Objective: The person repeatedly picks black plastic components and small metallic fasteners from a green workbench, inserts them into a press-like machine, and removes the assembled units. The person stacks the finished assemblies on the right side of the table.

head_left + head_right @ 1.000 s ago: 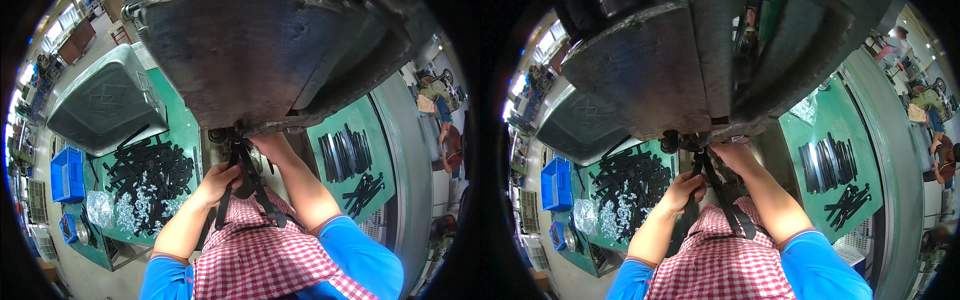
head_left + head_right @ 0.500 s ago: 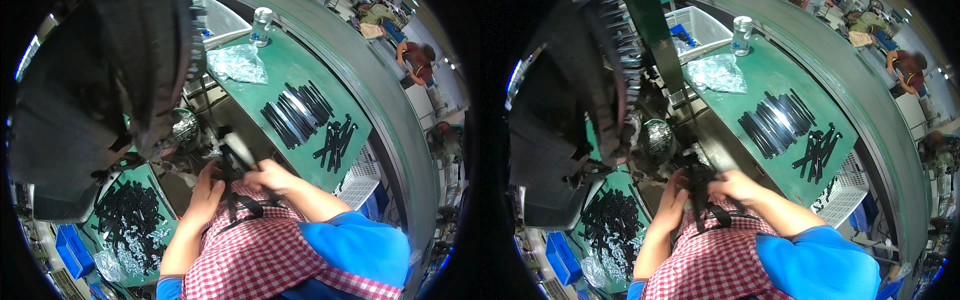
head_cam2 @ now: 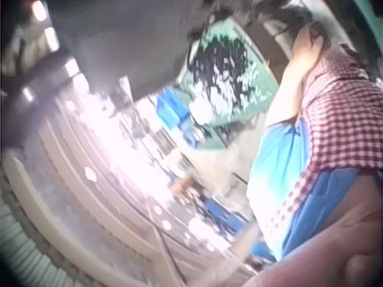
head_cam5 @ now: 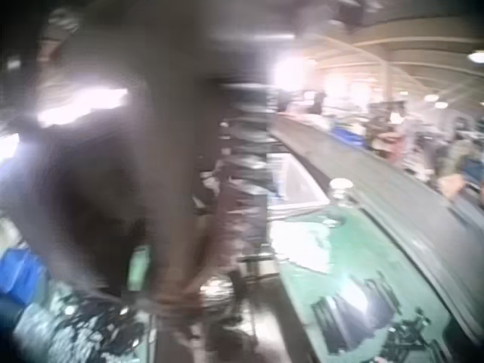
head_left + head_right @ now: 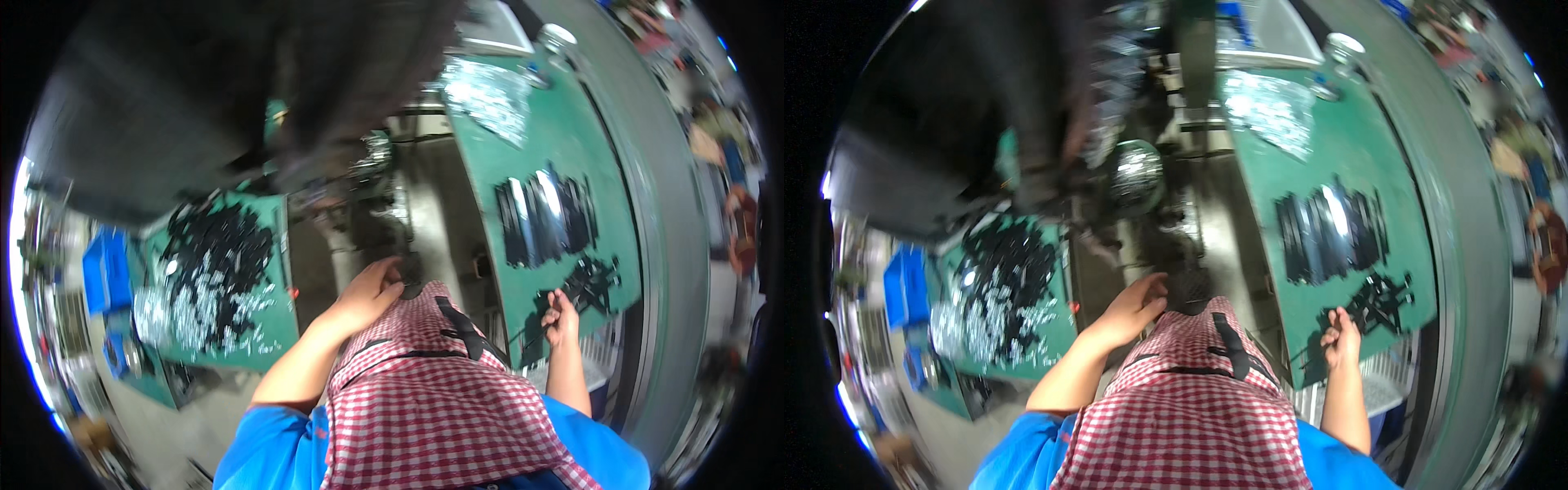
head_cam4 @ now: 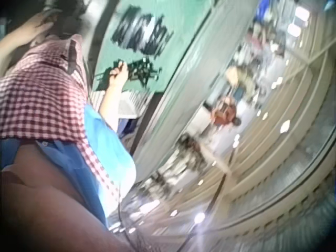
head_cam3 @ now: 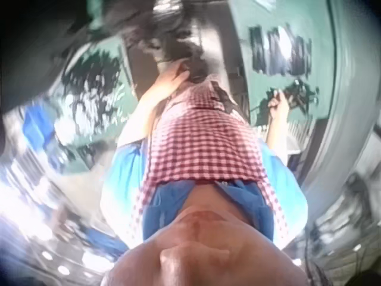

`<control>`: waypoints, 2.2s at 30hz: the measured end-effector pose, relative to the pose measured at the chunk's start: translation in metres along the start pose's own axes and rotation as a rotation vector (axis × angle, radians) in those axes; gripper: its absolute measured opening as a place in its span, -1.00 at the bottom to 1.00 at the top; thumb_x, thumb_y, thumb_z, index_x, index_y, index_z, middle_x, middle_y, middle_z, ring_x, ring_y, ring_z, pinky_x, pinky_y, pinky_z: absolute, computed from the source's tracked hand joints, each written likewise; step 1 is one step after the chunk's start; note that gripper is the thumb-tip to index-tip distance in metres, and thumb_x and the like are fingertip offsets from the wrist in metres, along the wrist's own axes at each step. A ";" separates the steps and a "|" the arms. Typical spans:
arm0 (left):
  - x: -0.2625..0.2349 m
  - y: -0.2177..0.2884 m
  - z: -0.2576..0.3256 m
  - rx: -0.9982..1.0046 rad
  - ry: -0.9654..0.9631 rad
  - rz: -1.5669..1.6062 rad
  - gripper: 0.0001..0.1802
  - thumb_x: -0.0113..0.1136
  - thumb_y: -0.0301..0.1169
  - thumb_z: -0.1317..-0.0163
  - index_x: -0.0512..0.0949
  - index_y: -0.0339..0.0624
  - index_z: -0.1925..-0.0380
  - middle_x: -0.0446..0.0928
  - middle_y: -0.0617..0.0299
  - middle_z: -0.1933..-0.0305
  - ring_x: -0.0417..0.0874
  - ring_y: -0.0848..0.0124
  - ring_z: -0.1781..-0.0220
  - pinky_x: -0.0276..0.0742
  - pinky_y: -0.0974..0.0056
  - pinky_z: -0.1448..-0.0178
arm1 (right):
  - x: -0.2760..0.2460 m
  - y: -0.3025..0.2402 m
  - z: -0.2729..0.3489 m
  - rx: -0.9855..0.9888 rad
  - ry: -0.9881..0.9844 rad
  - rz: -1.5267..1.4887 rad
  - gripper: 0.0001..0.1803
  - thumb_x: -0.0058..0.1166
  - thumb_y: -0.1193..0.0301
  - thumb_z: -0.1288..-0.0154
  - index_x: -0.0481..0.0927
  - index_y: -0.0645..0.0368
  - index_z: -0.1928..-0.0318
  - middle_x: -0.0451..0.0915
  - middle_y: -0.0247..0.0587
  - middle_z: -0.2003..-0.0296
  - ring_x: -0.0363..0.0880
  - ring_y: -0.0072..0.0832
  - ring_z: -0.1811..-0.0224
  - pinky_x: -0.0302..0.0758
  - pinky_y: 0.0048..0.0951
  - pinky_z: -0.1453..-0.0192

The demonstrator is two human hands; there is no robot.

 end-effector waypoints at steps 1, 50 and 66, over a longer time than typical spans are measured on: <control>-0.014 -0.010 0.003 -0.012 0.072 -0.054 -0.46 0.06 -0.34 -0.19 0.28 -0.32 -0.16 0.45 0.10 0.11 0.50 0.36 0.16 0.41 0.30 0.07 | 0.017 0.012 0.001 0.080 -0.067 -0.040 -0.84 -0.06 0.27 -0.34 0.47 0.00 0.14 0.53 -0.41 0.38 0.19 -0.75 0.70 0.15 -0.68 0.68; -0.126 -0.022 0.147 0.064 0.278 1.048 -0.58 0.02 -0.27 -0.30 0.33 -0.25 -0.09 0.24 0.36 0.65 0.12 0.64 0.79 0.08 0.53 0.68 | 0.350 0.114 0.219 0.005 -0.977 0.372 -0.68 -0.01 0.25 -0.33 0.51 0.29 0.40 0.52 -0.21 0.60 0.43 -0.55 0.67 0.37 -0.56 0.59; -0.125 0.003 0.120 -0.042 0.167 1.018 -0.57 -0.03 -0.31 -0.33 0.26 -0.27 -0.14 0.24 0.33 0.61 0.12 0.62 0.78 0.09 0.54 0.65 | 0.371 0.100 0.239 -0.359 -1.022 0.738 -0.69 0.04 0.25 -0.28 0.61 0.26 0.41 0.45 -0.44 0.61 0.33 -0.70 0.58 0.24 -0.62 0.44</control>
Point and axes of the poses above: each hand's wrist, its own z-axis away from the middle knuckle, its own x-axis out of the palm, y = z × x, the point moved 7 cm from there along -z, towards the middle knuckle
